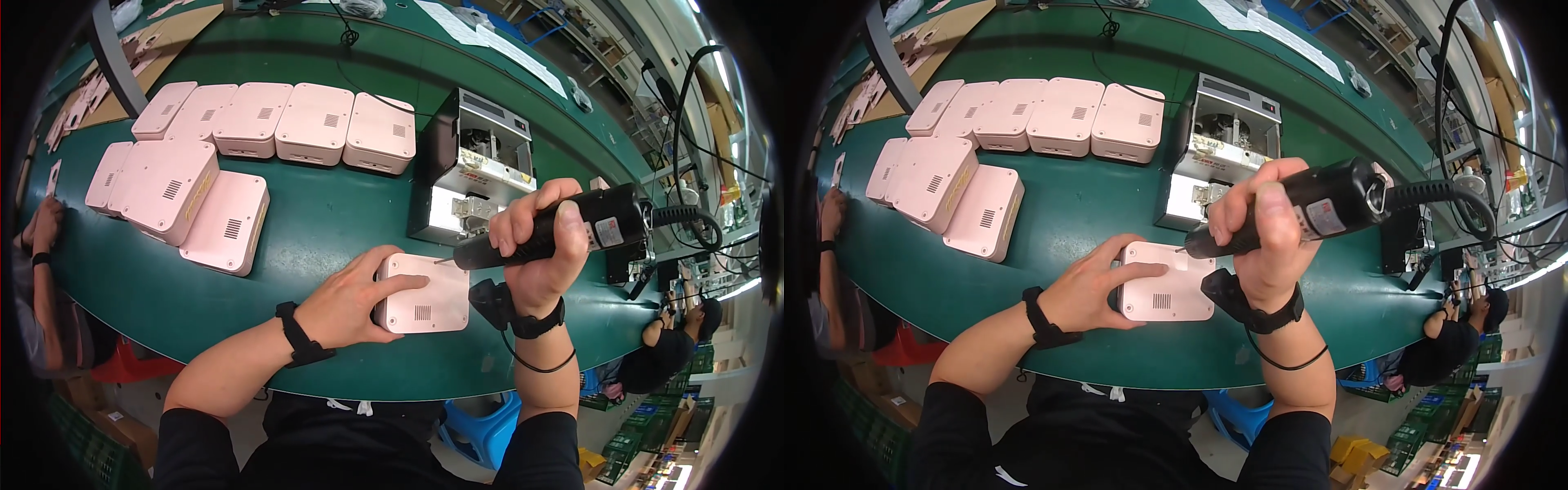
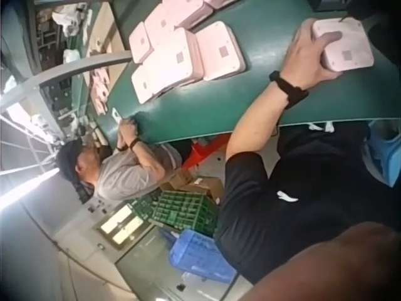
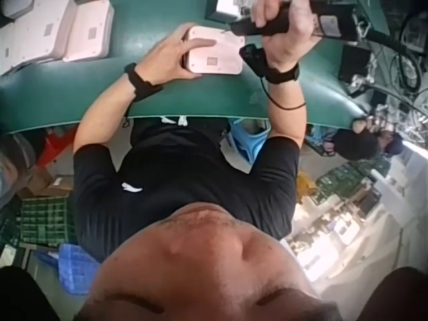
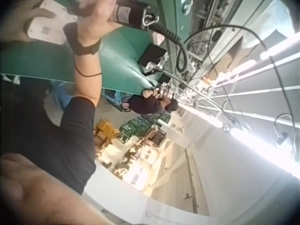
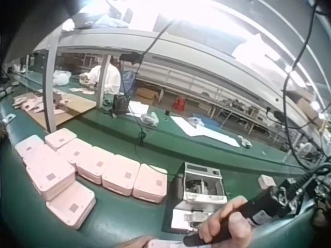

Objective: Using an electric screwdriver to fasten screws into pink plastic electronic housings on an assembly line.

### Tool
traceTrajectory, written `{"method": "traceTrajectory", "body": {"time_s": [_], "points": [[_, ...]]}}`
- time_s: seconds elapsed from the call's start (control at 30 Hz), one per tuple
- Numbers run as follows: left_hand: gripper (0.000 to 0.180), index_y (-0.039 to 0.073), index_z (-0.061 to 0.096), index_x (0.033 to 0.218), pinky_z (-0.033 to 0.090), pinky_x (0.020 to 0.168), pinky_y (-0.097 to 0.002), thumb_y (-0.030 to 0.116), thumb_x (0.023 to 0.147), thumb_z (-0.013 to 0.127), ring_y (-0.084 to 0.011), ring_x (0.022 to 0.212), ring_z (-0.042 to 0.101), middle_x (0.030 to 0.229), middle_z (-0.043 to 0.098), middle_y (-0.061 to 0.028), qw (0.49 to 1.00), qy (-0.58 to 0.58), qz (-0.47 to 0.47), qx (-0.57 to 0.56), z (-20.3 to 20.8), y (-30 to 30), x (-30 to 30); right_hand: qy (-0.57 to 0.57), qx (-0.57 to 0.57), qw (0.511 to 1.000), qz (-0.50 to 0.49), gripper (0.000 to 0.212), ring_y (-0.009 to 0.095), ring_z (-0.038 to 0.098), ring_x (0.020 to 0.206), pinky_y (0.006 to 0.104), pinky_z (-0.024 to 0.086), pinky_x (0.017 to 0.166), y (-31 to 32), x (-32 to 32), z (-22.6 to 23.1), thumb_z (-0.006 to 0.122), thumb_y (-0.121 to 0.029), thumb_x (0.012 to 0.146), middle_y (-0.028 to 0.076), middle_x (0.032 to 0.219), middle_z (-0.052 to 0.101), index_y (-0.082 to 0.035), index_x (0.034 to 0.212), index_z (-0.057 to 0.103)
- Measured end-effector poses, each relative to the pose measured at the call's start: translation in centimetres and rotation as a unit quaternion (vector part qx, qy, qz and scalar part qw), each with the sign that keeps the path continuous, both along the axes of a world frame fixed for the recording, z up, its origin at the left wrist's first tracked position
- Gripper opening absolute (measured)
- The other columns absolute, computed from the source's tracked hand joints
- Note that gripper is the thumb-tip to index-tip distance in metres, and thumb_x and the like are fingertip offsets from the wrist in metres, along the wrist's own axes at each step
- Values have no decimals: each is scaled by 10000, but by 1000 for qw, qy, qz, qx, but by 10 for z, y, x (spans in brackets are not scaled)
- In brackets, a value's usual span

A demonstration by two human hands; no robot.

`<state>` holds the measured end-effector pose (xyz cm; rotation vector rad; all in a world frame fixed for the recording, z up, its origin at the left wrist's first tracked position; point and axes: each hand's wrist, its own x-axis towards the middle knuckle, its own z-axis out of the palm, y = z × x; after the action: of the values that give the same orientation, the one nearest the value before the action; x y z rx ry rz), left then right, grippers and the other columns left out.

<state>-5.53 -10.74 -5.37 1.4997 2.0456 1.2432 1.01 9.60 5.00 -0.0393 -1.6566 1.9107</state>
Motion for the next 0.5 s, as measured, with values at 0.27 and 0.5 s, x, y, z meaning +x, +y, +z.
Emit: {"method": "traceTrajectory", "body": {"time_s": [0.27,0.5], "points": [[701,233,597,1294,487,993,-429,199,641,849,-360,1214,517,1354,430,-152,1000,6,1,-2,-1,6,2,41,-2,997,-59,252,156,432,478,332,417,509,7,5,14,480,-328,960,53,618,466,-77,971,477],[722,235,573,1310,471,1016,-429,217,642,845,-362,1245,495,1378,408,-158,999,1,-43,-11,0,34,3,75,58,989,-113,250,163,456,490,328,416,522,29,-11,24,475,-322,971,49,623,476,-73,972,496]]}}
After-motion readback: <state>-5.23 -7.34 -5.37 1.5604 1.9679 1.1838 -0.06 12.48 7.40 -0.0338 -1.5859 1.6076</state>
